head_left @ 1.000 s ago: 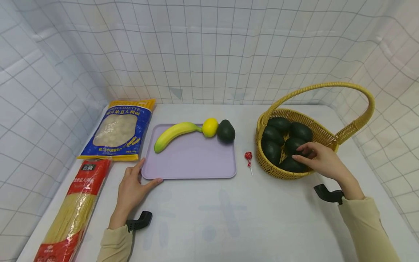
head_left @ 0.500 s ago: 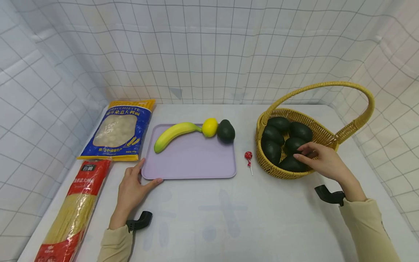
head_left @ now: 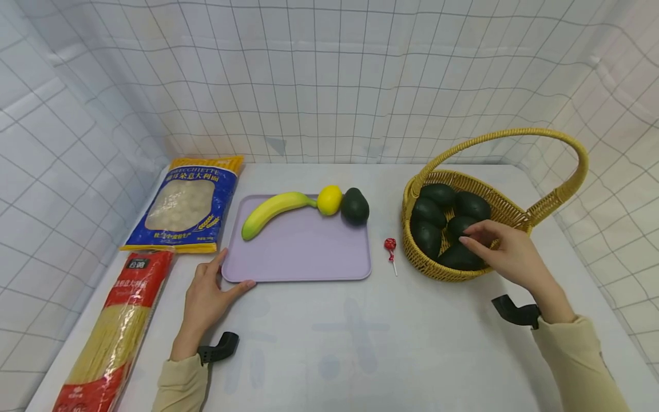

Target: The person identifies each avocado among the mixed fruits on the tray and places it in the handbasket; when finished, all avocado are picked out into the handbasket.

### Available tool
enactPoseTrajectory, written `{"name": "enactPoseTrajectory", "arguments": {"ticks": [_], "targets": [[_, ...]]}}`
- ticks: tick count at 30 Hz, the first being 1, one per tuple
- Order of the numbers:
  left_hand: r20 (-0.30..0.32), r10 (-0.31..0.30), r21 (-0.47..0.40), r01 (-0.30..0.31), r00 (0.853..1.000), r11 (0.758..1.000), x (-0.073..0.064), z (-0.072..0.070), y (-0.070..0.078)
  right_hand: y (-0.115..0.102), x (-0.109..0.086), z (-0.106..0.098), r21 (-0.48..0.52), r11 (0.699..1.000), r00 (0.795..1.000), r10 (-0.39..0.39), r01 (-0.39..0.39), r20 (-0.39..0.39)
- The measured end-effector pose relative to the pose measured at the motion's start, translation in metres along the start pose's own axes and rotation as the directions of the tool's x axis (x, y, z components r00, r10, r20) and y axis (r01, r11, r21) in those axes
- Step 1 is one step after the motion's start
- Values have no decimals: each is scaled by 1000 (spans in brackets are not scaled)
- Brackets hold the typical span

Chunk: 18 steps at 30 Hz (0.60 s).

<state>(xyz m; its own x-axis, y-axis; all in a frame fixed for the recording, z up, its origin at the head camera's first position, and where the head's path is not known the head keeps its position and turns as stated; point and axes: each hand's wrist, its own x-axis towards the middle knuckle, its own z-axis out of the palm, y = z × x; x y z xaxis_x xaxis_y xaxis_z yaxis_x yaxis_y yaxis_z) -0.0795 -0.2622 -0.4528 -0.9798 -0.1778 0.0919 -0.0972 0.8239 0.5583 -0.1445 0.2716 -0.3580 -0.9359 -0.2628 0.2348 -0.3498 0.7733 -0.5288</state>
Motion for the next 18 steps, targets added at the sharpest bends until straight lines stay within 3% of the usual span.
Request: {"name": "enactPoseTrajectory", "arguments": {"ticks": [5, 9, 13, 18], "targets": [[-3, 1, 2, -1, 1000, 1000, 0, 0, 0, -17, 1, 6, -9, 995, 990, -100, 99, -104], [-2, 1, 6, -1, 1000, 1000, 0, 0, -1, -28, 2, 9, 21, 977, 965, -204, 210, -166], [-3, 4, 5, -4, 1000, 1000, 1, 0, 0, -37, 7, 15, 94, 930, 921, -330, 355, -208], [-5, 5, 5, -5, 1000, 1000, 1, 0, 0, -59, 14, 22, 144, 844, 842, -471, 517, -263]]}}
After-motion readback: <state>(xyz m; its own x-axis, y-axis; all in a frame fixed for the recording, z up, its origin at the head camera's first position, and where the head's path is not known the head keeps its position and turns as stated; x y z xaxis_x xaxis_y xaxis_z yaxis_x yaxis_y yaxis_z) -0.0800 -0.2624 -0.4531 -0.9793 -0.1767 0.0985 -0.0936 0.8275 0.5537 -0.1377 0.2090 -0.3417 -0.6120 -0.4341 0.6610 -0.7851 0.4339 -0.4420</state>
